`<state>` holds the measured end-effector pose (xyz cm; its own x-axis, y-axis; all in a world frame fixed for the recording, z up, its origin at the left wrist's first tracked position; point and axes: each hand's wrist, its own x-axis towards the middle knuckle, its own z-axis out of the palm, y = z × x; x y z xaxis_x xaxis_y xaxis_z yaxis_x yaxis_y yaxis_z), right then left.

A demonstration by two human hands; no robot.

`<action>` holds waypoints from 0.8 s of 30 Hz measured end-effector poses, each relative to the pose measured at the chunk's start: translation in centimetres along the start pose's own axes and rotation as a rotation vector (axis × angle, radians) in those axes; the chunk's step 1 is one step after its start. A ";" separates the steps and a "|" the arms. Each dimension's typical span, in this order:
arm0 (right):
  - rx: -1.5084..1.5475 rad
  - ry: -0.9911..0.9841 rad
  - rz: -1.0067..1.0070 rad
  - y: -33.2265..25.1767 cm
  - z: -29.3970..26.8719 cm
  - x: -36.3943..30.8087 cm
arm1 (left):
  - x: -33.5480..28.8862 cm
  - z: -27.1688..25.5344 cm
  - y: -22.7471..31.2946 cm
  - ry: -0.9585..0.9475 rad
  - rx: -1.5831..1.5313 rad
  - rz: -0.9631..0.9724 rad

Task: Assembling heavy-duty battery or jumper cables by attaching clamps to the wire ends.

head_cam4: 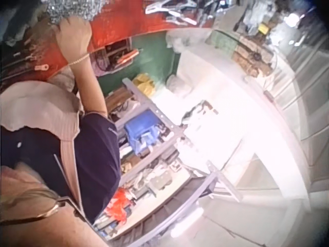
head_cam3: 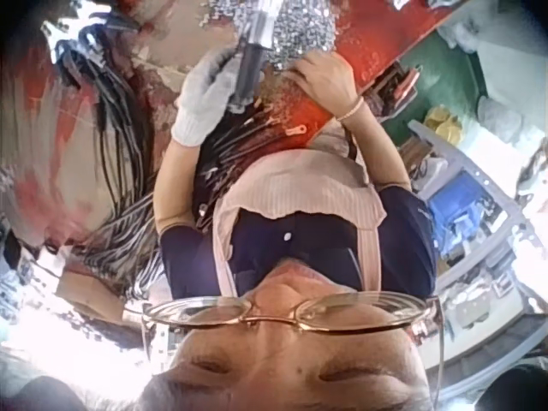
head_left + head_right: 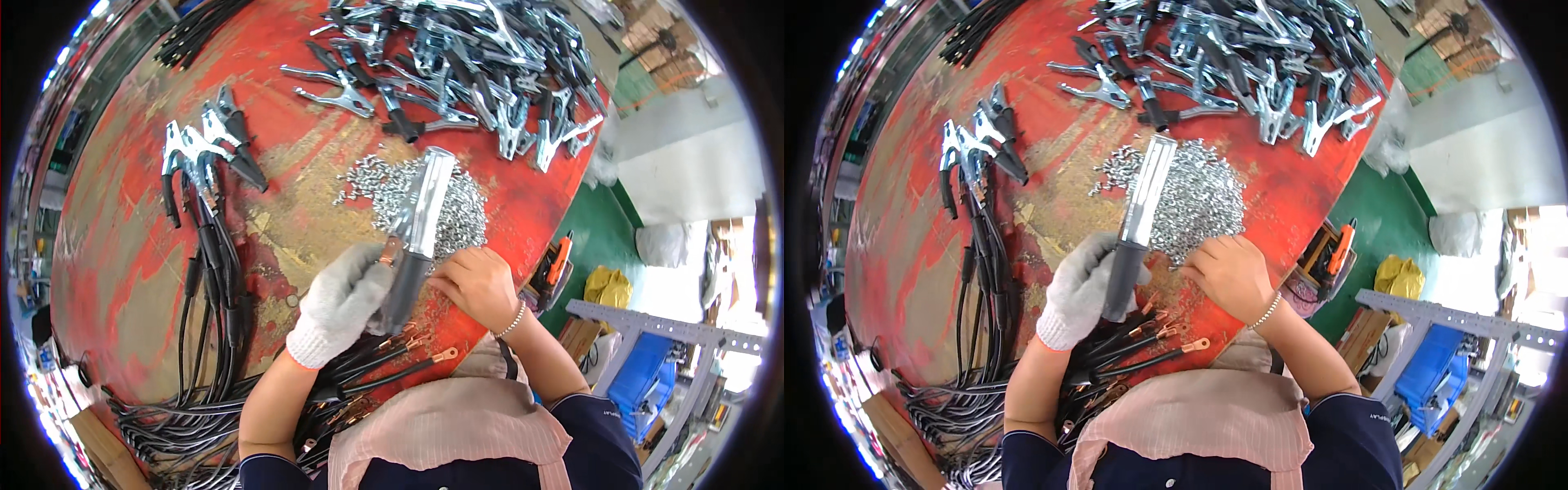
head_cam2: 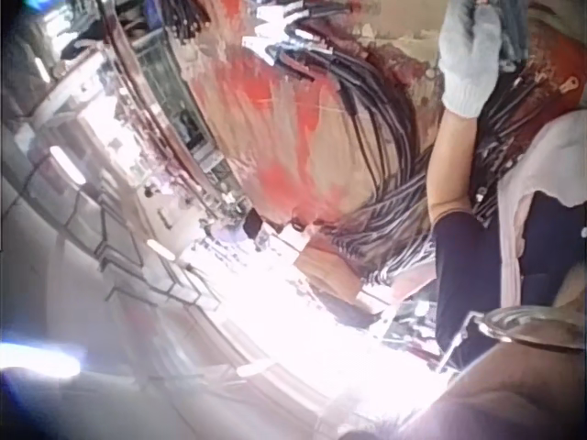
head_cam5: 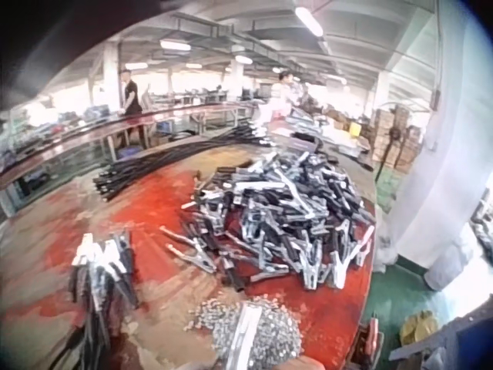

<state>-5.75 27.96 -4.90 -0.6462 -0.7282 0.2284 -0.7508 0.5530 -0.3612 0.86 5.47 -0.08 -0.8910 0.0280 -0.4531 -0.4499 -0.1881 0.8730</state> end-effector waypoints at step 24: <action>1.731 0.010 0.682 -0.4 1.8 2.6 | -0.7 0.1 2.2 -0.171 0.149 -0.058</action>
<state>-6.89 25.15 -5.81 -0.7437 -0.5802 -0.3321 0.5596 -0.2686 -0.7840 0.54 5.16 2.16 -0.8550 0.2027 -0.4775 -0.4935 -0.0347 0.8690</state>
